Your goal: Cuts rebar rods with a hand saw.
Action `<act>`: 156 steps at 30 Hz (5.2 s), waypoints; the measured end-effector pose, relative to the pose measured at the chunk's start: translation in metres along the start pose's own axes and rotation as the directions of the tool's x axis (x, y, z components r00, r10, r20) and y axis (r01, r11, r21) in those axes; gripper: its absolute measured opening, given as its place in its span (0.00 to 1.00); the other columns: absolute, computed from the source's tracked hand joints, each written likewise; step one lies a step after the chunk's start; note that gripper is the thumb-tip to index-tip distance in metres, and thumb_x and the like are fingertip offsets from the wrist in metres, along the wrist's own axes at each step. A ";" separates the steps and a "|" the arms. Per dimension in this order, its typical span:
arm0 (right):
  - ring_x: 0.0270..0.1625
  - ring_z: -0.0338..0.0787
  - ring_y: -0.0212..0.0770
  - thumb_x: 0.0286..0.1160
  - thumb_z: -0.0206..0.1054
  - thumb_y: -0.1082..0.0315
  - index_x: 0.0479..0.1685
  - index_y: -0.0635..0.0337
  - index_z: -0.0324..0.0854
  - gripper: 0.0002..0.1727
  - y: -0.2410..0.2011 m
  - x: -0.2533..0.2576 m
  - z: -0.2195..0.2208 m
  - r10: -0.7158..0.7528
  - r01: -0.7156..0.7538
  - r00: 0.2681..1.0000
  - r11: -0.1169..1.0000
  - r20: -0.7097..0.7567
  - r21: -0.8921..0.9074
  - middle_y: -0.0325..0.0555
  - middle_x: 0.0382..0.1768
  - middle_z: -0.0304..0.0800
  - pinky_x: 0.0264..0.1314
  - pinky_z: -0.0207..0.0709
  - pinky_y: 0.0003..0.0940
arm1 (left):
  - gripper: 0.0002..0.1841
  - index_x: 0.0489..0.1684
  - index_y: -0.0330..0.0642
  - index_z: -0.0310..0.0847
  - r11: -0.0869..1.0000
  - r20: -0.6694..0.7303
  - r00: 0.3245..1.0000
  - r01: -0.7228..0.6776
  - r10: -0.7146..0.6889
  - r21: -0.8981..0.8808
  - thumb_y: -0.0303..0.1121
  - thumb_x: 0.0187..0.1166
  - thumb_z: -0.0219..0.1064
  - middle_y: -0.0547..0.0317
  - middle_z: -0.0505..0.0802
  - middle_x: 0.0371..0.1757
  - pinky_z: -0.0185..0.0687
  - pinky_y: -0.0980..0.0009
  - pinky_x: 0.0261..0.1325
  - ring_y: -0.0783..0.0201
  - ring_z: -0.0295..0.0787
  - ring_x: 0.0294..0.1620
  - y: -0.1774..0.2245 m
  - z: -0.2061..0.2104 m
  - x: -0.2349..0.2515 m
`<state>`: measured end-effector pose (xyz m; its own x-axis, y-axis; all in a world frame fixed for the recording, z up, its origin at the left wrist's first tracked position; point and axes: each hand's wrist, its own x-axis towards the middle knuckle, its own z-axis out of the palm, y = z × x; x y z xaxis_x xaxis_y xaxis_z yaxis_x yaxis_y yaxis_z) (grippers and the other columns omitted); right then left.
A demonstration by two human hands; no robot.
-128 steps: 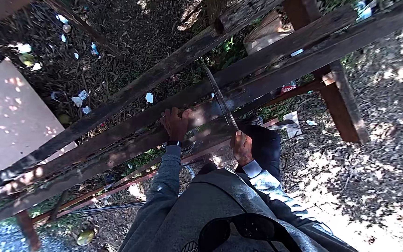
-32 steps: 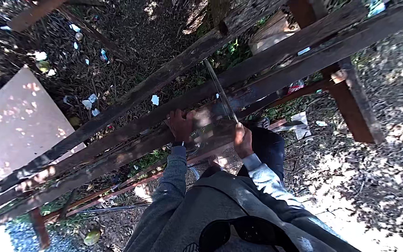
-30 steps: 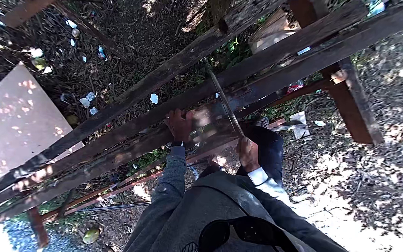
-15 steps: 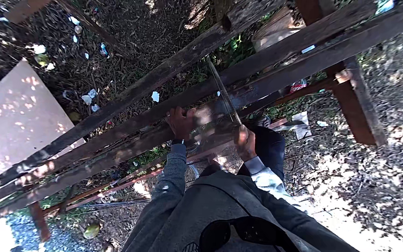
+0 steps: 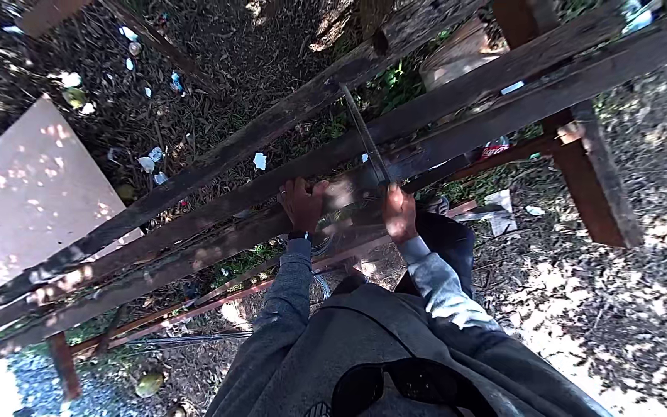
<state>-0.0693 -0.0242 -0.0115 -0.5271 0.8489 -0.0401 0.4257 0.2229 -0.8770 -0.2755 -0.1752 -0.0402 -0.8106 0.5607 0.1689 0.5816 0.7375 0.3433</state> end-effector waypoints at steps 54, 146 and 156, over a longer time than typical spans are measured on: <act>0.17 0.74 0.30 0.88 0.35 0.30 0.23 0.54 0.77 0.41 0.032 -0.079 -0.025 0.054 -0.047 0.998 0.980 -0.032 0.192 0.33 0.14 0.71 0.21 0.73 0.34 | 0.32 0.35 0.51 0.82 1.000 -0.022 0.999 0.028 -0.029 -0.013 0.74 0.72 0.63 0.54 0.86 0.44 0.73 0.42 0.64 0.47 0.82 0.55 0.011 0.000 0.013; 0.20 0.77 0.34 0.88 0.34 0.33 0.26 0.59 0.79 0.42 -0.004 -0.049 -0.021 0.027 -0.027 0.999 1.000 -0.029 0.015 0.39 0.16 0.73 0.25 0.76 0.39 | 0.31 0.33 0.52 0.83 0.998 -0.037 0.998 0.056 -0.057 -0.031 0.74 0.70 0.65 0.57 0.86 0.42 0.71 0.44 0.67 0.50 0.81 0.54 0.014 0.001 0.019; 0.20 0.78 0.49 0.88 0.30 0.32 0.27 0.56 0.79 0.43 -0.019 0.019 0.014 0.129 -0.130 0.991 0.991 0.014 0.029 0.50 0.17 0.75 0.21 0.72 0.54 | 0.31 0.38 0.51 0.83 1.000 -0.016 1.000 -0.003 0.003 0.003 0.73 0.74 0.62 0.53 0.86 0.46 0.74 0.41 0.65 0.47 0.82 0.56 0.006 -0.001 0.013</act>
<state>-0.0972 -0.0189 -0.0025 -0.4778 0.8638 -0.1600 0.4691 0.0969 -0.8778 -0.2823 -0.1636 -0.0354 -0.8101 0.5565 0.1845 0.5839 0.7373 0.3399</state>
